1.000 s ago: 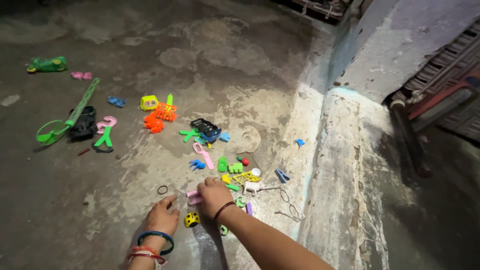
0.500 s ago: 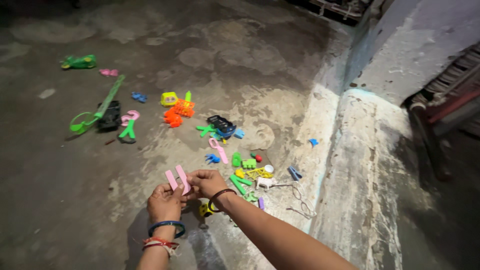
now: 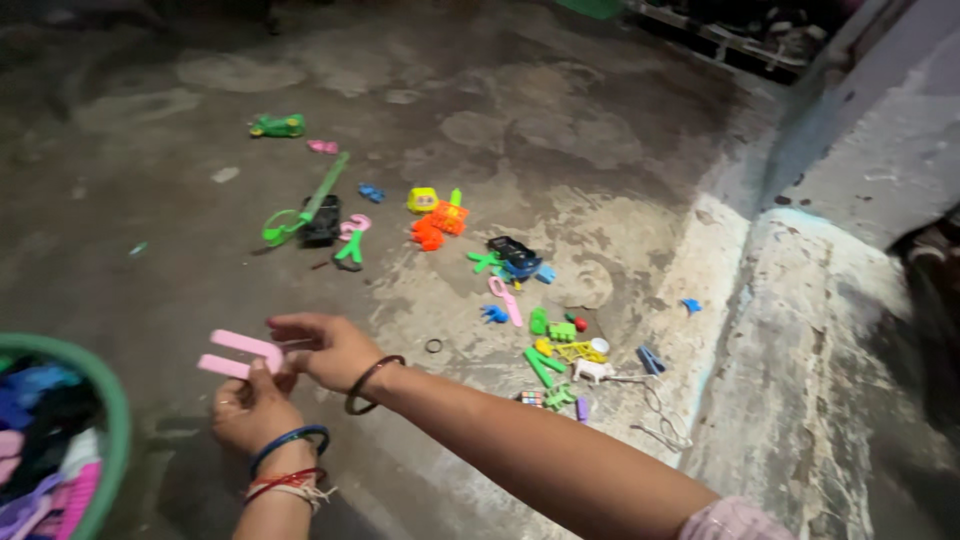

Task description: The person picks up plastic toys, letters, and numbers from the floor and places them into a green basket.

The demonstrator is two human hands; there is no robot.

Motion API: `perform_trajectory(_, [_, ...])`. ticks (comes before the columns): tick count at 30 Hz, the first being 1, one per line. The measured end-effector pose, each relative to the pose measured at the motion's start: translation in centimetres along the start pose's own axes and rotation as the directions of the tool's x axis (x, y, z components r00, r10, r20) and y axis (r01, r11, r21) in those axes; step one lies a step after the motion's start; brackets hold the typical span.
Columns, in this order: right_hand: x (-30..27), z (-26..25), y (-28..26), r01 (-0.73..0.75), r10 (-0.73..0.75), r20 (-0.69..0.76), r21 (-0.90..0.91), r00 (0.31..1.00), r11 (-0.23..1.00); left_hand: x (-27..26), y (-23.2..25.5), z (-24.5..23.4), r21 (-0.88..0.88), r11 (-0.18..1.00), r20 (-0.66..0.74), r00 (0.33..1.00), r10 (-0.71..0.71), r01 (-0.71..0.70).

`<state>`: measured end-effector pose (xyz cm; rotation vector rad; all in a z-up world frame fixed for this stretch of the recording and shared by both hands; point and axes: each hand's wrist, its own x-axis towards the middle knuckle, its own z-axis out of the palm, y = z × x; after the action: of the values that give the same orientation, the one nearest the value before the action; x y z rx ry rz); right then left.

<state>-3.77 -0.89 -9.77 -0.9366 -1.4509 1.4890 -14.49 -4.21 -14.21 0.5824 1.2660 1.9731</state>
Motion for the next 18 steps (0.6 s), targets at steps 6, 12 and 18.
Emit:
perform_trajectory(6, [4.0,8.3,-2.8,0.114,-0.099,0.174,-0.079,0.980,0.990,6.2,2.9,-5.9,-0.027,0.997,-0.147,0.987,0.062,-0.067])
perform_trajectory(12, [4.9,12.2,-2.3,0.090,-0.087,0.194,-0.010,0.977,0.996,14.3,1.8,-12.6,0.301,0.790,-0.350,0.708,0.613,-0.535])
perform_trajectory(18, [2.7,8.7,-1.3,0.053,-0.037,0.100,-0.160,0.994,0.986,7.8,1.1,-8.9,0.365,0.885,-0.102,0.933,0.345,-0.287])
